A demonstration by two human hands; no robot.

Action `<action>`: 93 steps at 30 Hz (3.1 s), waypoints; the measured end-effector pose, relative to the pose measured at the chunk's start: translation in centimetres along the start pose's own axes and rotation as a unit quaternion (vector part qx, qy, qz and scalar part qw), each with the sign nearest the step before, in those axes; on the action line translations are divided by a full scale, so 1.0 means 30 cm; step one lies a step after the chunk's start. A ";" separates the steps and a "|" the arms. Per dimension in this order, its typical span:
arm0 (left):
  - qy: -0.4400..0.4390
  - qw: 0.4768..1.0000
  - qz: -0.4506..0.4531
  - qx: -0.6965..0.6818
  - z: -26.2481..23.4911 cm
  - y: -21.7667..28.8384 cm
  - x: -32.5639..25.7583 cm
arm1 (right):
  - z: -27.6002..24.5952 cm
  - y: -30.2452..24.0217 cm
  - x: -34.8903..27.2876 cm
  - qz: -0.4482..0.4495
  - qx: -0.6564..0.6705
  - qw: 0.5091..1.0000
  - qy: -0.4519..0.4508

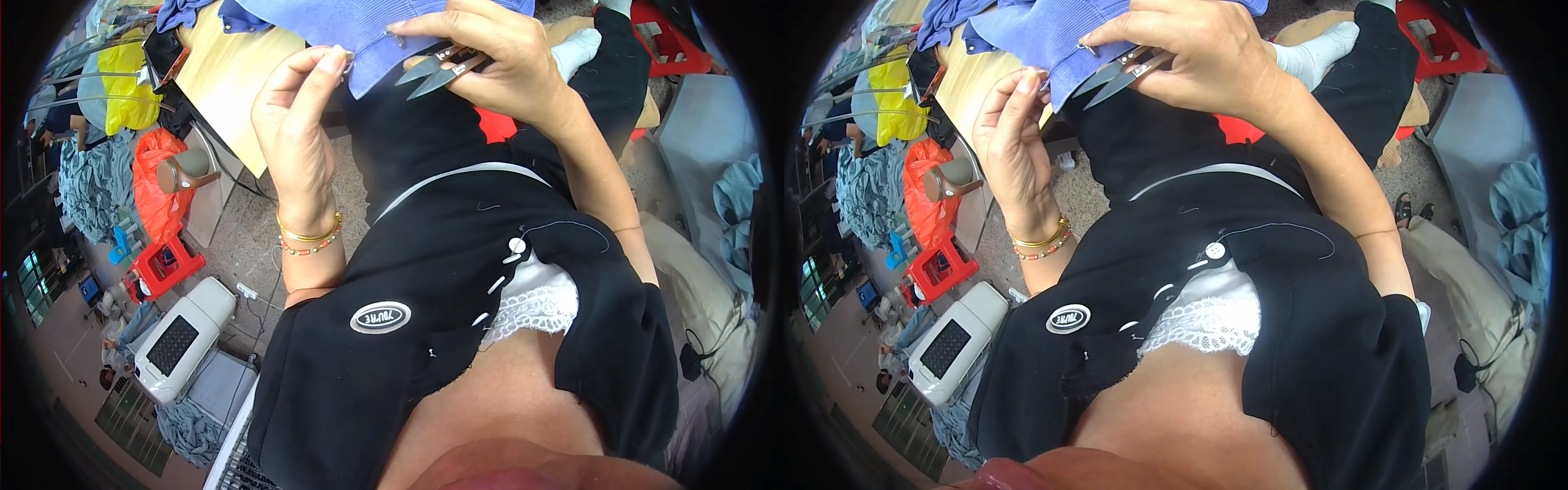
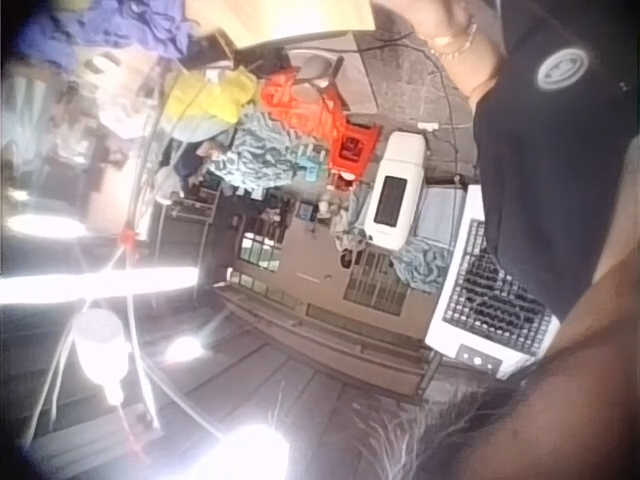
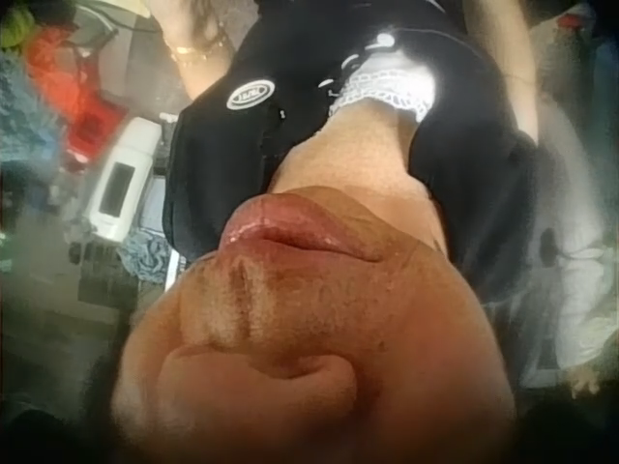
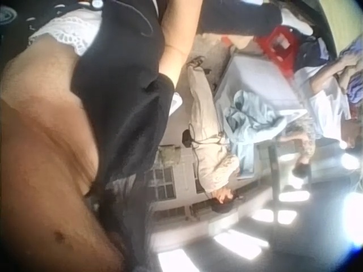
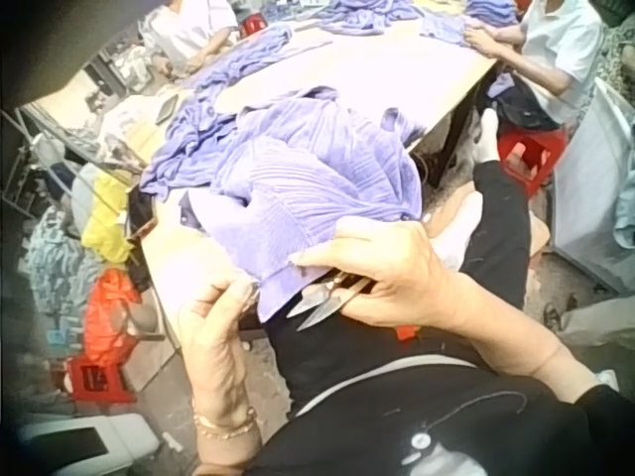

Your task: Trimming loose threads from various shirts using small scissors.

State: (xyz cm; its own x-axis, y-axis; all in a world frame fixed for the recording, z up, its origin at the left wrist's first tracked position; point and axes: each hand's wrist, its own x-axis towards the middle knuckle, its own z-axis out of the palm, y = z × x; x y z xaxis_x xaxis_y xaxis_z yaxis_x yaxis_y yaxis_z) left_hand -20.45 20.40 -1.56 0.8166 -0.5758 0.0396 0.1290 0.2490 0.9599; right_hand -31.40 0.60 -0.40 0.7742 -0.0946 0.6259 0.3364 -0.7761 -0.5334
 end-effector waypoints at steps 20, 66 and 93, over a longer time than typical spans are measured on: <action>0.038 0.960 0.211 0.183 0.023 -0.073 -0.020 | 0.043 0.039 0.037 -0.165 0.109 0.975 0.105; 0.034 0.944 0.263 0.195 -0.071 -0.064 0.013 | -0.079 -0.117 0.006 0.127 0.003 0.991 -0.034; 0.012 0.782 0.398 0.480 0.030 -0.063 0.037 | -0.062 -0.036 -0.016 0.089 0.004 0.996 0.015</action>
State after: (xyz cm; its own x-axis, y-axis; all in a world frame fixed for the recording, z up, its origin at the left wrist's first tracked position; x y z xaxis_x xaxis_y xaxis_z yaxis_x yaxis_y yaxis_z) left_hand -20.29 18.59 -3.08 0.4359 -0.5182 0.7359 -0.8971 -0.1845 0.4015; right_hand -33.14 0.34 0.93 0.8055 -0.2485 0.5380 0.2006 -0.7399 -0.6421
